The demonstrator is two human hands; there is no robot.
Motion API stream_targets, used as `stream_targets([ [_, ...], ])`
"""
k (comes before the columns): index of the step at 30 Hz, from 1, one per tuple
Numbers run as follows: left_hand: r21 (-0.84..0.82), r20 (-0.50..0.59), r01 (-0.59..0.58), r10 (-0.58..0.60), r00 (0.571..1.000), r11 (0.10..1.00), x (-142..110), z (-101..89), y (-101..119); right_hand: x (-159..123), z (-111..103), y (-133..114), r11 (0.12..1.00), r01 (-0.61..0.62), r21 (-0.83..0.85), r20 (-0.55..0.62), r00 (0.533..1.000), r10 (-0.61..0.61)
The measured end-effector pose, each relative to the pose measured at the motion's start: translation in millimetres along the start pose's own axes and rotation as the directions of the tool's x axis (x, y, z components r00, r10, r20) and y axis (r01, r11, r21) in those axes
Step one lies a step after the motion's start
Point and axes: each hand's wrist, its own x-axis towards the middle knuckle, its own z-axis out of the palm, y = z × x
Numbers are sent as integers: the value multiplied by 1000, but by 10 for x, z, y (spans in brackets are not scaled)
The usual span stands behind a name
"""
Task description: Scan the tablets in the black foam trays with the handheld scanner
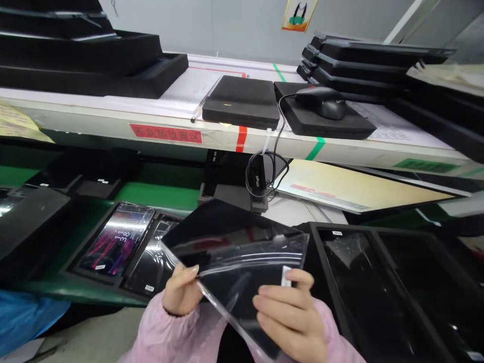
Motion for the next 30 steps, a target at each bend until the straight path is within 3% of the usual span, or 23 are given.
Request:
stream_targets([
  [1,-10,-18,10,-11,1000,1000,60,-56,-13,-62,61,29,990,110,-91,66,992,-104],
  [2,-8,-43,8,-8,999,1000,127,-128,-15,-165,129,95,971,156,-181,122,983,-135],
  [3,-4,-76,-7,7,997,1000,194,-212,-7,-314,198,193,957,94,-274,139,989,-58],
  [4,-2,-117,-30,30,993,1000,253,-302,7,-508,266,320,930,-51,-363,104,990,95],
  [5,3,-168,-59,59,984,998,300,-392,26,-741,329,466,886,-199,-419,99,960,262],
  [7,20,-280,-120,121,952,993,348,-554,80,-1270,444,785,704,-497,-508,-22,824,566],
  [8,29,-328,-146,147,933,989,351,-619,113,-1535,497,942,607,-594,-528,-78,745,662],
  [11,42,-397,-188,189,898,981,319,-746,222,-2161,643,1325,359,-770,-527,-118,485,866],
  [13,32,-424,-203,197,884,979,299,-790,286,-2370,723,1468,278,-799,-534,-128,401,907],
  [18,13,-481,-258,232,845,966,289,-813,352,-2407,830,1441,236,-863,-447,-326,403,855],
  [20,24,-481,-312,285,829,950,288,-794,352,-2379,835,1376,213,-889,-405,-385,377,843],
  [21,32,-478,-333,307,823,942,288,-783,350,-2370,828,1356,179,-907,-380,-381,330,864],
  [22,37,-474,-344,319,821,938,289,-772,347,-2364,815,1347,119,-928,-353,-338,245,909],
  [24,41,-470,-350,327,820,936,296,-758,341,-2346,774,1358,-26,-950,-311,-157,25,987],
  [26,45,-471,-345,325,820,937,311,-753,339,-2291,714,1375,-122,-945,-303,21,-134,991],
  [27,52,-474,-344,326,818,938,320,-752,342,-2236,679,1368,-125,-948,-291,97,-159,983],
  [28,60,-477,-345,331,814,937,329,-750,349,-2155,641,1343,-92,-963,-254,168,-138,976],
  [30,77,-478,-352,345,808,933,343,-741,372,-1908,559,1222,33,-993,-109,318,-4,948],
])
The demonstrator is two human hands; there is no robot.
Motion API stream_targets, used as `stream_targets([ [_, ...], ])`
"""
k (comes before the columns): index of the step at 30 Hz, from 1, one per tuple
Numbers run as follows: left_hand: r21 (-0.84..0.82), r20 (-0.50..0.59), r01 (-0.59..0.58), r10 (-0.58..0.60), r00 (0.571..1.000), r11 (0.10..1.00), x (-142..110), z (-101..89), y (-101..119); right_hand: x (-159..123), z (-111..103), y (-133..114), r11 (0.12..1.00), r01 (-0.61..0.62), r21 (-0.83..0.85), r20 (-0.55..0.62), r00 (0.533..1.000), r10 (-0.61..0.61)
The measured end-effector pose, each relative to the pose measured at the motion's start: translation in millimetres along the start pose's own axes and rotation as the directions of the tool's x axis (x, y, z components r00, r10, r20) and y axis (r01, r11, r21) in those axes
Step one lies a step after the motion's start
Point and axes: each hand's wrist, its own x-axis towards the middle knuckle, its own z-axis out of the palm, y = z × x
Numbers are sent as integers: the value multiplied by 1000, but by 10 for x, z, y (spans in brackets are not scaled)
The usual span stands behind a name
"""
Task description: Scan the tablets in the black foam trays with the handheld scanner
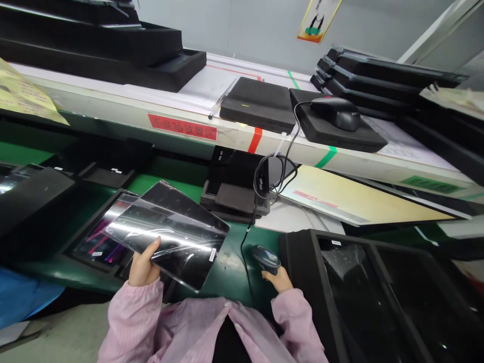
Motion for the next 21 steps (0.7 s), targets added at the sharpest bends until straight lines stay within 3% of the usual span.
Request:
stream_targets([
  [3,24,15,-25,24,1000,999,1,36,38,-355,-70,-525,954,284,100,195,934,-298],
  [6,66,25,-55,53,998,996,-22,74,50,-689,-86,-1043,882,471,23,350,822,-448],
  [9,109,6,-90,90,996,990,-42,99,24,-829,-47,-1339,808,588,-30,389,752,-532],
  [11,128,1,-103,104,995,986,-43,105,3,-827,-11,-1403,788,610,-80,392,746,-538],
  [16,142,16,-90,89,996,986,-28,96,-3,-763,29,-1391,786,587,-195,389,782,-487],
  [21,170,9,-67,66,998,983,-57,100,30,-772,28,-1366,782,588,-207,397,781,-482],
])
